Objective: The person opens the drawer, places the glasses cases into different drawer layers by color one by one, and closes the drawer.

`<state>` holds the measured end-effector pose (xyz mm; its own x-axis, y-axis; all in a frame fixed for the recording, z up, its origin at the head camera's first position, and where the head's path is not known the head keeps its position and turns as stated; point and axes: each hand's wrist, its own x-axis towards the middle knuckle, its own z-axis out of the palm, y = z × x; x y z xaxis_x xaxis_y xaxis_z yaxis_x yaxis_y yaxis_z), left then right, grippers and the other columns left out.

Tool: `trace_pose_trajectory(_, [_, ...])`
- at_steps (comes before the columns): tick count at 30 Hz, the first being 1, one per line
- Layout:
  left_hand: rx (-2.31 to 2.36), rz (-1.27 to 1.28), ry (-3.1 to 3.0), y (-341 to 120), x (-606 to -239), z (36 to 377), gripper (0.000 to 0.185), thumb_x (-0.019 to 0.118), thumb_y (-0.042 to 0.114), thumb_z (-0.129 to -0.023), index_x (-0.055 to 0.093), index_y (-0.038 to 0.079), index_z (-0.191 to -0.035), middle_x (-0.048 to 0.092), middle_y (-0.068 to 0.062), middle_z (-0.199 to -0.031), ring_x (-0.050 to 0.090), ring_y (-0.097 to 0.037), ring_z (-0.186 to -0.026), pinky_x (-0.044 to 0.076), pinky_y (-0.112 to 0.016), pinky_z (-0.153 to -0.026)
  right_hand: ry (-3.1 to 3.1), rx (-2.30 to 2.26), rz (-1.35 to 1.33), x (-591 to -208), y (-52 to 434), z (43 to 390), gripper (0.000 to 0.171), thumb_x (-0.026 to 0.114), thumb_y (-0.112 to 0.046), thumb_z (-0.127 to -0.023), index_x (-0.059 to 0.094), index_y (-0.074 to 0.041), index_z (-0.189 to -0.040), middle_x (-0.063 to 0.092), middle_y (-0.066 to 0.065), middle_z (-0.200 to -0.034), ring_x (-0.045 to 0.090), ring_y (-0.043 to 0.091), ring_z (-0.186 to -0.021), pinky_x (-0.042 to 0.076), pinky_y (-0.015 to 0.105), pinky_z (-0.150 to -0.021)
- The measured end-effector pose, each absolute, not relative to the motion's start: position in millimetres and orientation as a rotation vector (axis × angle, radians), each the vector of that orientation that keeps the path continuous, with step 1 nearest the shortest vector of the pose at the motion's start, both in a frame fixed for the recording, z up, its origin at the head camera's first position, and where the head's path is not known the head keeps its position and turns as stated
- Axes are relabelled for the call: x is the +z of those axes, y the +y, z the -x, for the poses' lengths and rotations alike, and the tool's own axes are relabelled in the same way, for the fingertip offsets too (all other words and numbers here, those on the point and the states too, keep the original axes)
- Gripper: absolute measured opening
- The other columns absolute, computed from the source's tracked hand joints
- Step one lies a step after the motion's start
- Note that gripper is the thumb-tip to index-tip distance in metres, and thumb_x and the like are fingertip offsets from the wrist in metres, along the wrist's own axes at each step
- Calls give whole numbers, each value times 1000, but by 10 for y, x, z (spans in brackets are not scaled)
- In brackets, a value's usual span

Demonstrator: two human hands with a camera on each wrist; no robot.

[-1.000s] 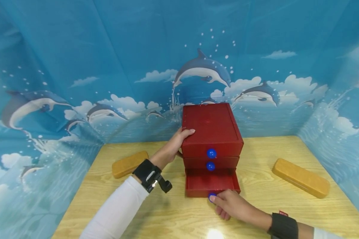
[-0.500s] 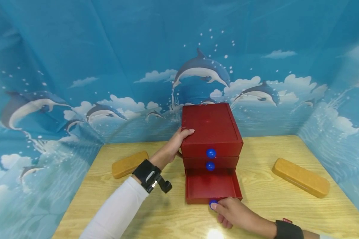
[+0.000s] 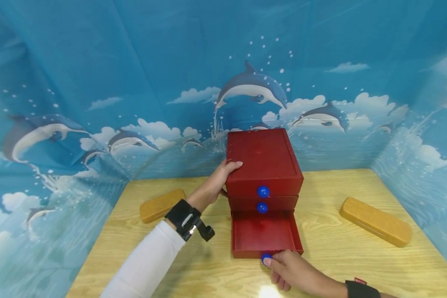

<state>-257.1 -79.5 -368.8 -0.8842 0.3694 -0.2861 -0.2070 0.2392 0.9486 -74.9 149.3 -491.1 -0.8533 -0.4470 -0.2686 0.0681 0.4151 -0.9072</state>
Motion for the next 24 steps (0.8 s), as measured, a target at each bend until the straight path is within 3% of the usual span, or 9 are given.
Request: trace_pose_trajectory(24, [1686,-161,2071,-789,-3696,2570,74,52,61,-98,25,33,-160,59,-12,-138,65,-32,-116,58,-50,-78,2167,-1413,320,-4941,1531,661,50,52,-37,-109,68,-1,-78,67,6,-71,62,15,-57,53,30,-52])
